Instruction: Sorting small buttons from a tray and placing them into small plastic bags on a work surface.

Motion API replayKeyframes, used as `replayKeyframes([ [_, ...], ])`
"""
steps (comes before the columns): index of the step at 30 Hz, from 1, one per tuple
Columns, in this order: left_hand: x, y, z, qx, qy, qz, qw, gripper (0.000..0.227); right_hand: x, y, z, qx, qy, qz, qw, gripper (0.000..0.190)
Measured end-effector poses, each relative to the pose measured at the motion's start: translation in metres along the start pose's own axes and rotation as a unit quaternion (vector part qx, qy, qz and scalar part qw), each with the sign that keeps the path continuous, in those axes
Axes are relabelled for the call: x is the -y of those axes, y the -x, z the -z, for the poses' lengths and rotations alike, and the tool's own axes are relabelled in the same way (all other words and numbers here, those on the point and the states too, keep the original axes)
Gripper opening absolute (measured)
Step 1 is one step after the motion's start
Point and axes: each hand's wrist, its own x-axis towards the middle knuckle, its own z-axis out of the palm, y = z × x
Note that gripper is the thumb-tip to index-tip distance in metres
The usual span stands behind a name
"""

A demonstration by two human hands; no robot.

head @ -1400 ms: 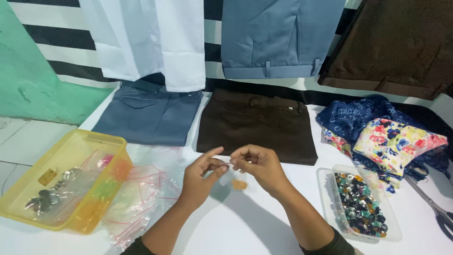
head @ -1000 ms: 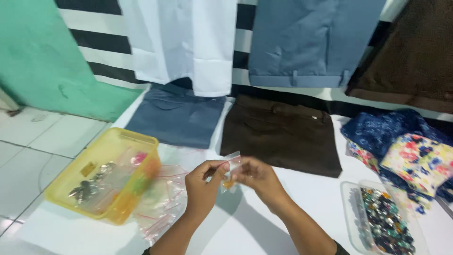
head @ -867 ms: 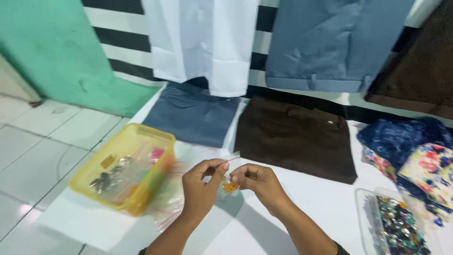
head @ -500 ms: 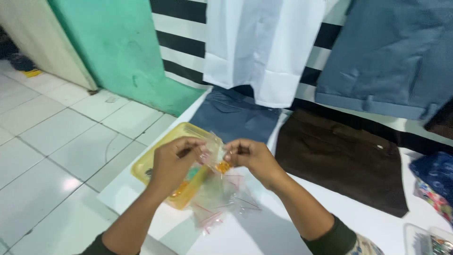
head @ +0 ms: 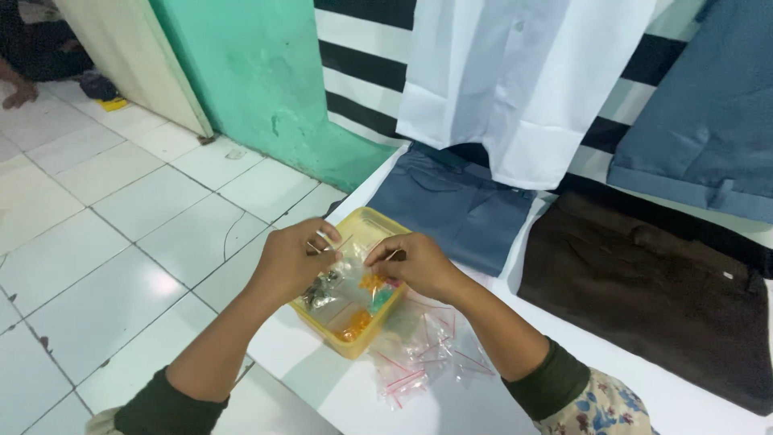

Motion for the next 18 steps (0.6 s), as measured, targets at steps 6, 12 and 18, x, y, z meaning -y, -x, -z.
replayKeyframes([
  [6,0.018,0.003,0.005,0.083,-0.253,-0.02,0.964,0.017,-0.015,-0.006,-0.024,0.101,0.205,0.032,0.973,0.023],
  [12,0.018,0.003,-0.004,0.166,-0.371,-0.003,0.914,0.025,-0.015,-0.01,-0.052,0.213,0.392,0.059,0.893,0.016],
  [18,0.069,-0.02,-0.04,0.127,-0.465,-0.057,0.874,0.016,-0.033,-0.021,-0.061,0.175,0.5,0.09,0.844,0.014],
])
